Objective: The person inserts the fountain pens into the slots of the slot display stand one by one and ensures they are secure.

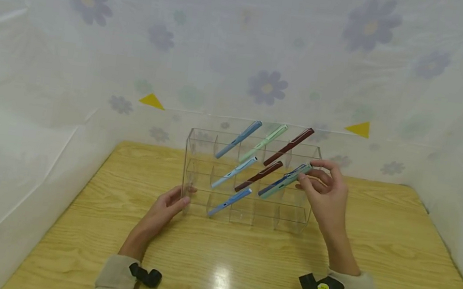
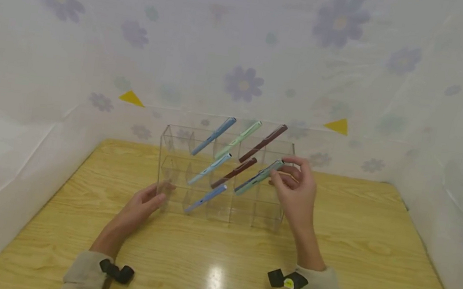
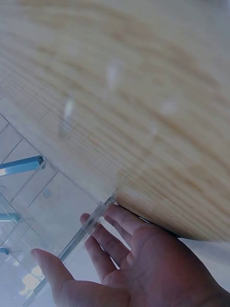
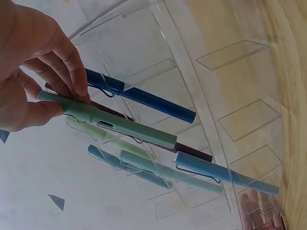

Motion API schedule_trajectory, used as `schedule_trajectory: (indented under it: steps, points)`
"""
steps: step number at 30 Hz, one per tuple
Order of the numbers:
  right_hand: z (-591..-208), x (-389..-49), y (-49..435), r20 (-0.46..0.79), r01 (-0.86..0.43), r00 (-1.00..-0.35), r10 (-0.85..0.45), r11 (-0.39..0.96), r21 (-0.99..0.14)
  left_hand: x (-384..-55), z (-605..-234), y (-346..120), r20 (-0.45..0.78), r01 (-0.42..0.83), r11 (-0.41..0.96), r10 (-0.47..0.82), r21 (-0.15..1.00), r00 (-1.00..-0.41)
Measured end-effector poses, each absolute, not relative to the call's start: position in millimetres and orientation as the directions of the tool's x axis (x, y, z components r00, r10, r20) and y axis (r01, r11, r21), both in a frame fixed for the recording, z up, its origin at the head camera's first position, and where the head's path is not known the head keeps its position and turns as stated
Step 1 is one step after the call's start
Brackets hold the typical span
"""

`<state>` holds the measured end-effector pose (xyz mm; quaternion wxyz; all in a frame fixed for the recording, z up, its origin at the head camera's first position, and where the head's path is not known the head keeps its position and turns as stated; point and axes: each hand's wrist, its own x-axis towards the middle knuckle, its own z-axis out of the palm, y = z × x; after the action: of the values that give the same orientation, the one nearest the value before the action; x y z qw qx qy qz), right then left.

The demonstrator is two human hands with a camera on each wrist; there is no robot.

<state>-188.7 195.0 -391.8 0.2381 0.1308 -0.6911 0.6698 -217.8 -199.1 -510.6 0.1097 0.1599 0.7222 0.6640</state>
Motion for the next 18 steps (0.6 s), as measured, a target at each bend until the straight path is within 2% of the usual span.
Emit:
schedule_trajectory:
  steps: [8,18]
  points:
    - [-402,-189,180,0.510,-0.502,-0.849,0.141,0.088,-0.860,-219,-513,-199,0.052,0.079,0.057,0.368,0.995,-0.928]
    - [-411,-186,165,0.525,-0.510,-0.849,0.060,0.165,-0.844,-220,-511,-199,0.059,0.081,0.042,0.375,0.996,-0.925]
